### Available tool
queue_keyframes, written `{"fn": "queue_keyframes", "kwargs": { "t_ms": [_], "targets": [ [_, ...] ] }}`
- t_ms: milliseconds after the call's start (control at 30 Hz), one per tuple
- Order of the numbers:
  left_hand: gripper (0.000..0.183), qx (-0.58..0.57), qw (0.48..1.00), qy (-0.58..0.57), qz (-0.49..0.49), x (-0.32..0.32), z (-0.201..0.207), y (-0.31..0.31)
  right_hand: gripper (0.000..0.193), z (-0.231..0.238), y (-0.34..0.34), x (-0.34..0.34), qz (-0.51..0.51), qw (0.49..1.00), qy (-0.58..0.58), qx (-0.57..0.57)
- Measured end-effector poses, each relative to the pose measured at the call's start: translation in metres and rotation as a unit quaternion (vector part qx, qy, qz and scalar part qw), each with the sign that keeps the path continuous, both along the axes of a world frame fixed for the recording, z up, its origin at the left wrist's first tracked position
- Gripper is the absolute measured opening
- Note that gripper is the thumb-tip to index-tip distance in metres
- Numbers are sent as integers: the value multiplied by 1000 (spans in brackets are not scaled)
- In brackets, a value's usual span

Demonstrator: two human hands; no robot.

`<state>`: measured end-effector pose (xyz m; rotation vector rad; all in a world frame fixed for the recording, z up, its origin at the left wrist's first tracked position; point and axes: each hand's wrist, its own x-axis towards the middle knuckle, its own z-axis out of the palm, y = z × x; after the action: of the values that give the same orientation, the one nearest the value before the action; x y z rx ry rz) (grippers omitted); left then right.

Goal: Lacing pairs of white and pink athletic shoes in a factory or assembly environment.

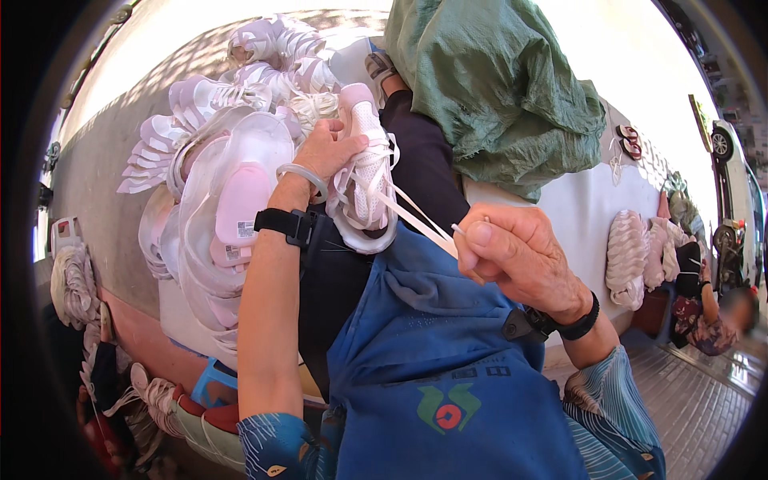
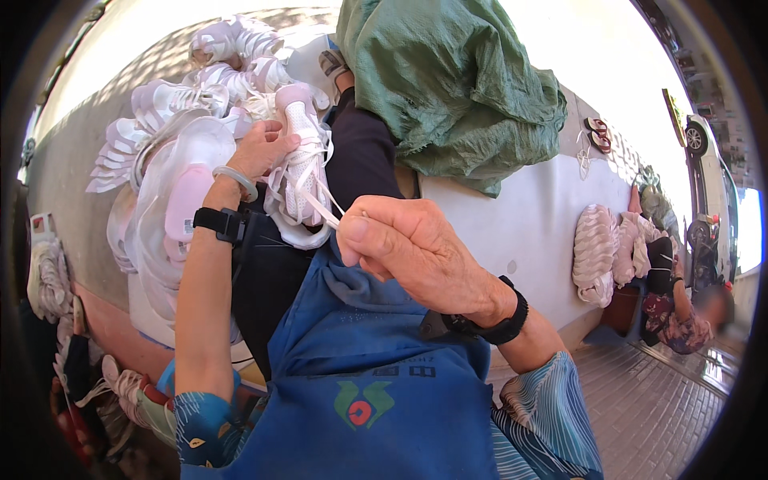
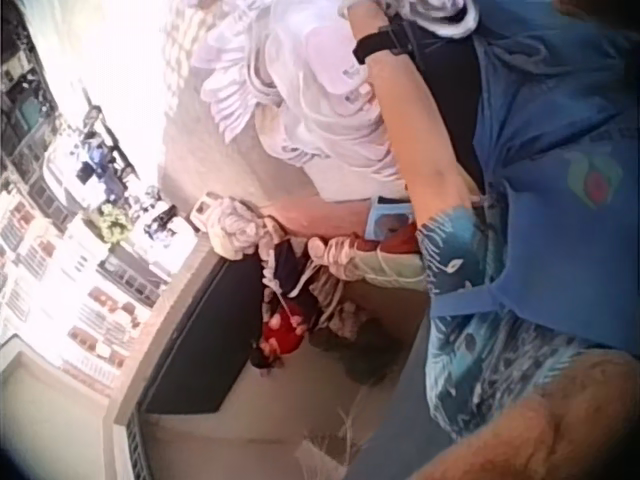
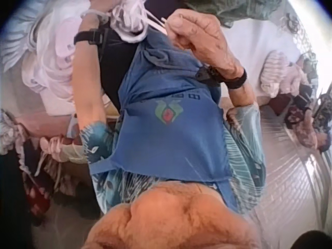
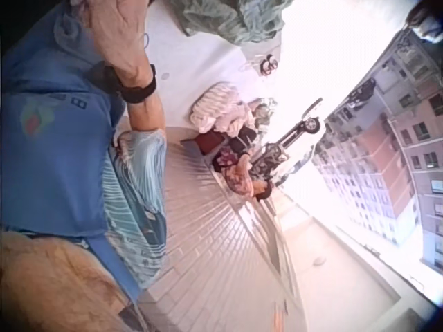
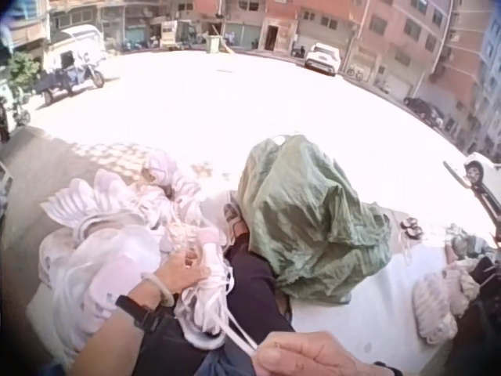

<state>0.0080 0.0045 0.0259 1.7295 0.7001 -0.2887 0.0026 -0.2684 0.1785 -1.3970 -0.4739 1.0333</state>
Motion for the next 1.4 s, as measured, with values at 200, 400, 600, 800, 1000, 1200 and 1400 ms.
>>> {"fn": "queue_keyframes", "kwargs": {
  "t_ms": [200,400,600,800,1000,1200,1400],
  "targets": [
    [73,48,999,3,-3,-5,-5,0,32,48,-43,-17,-159,980,43,112],
    [49,200,973,-101,58,-53,-9,-15,32,35,-59,-20,-174,979,47,96],
    [31,269,955,-122,39,-89,18,-39,33,26,-54,-17,-112,989,82,54],
    [38,309,937,-160,-22,-91,21,-47,35,43,-65,-18,-119,991,42,52],
    [39,337,926,-168,-24,-70,0,-42,38,95,-105,-18,-105,980,-52,159],
    [36,271,954,-124,-36,-74,-3,-34,23,130,-199,-1,-159,938,-113,285],
    [36,287,942,-170,-20,-77,-9,-31,26,78,-162,4,-308,938,-130,97]
  ]
}}
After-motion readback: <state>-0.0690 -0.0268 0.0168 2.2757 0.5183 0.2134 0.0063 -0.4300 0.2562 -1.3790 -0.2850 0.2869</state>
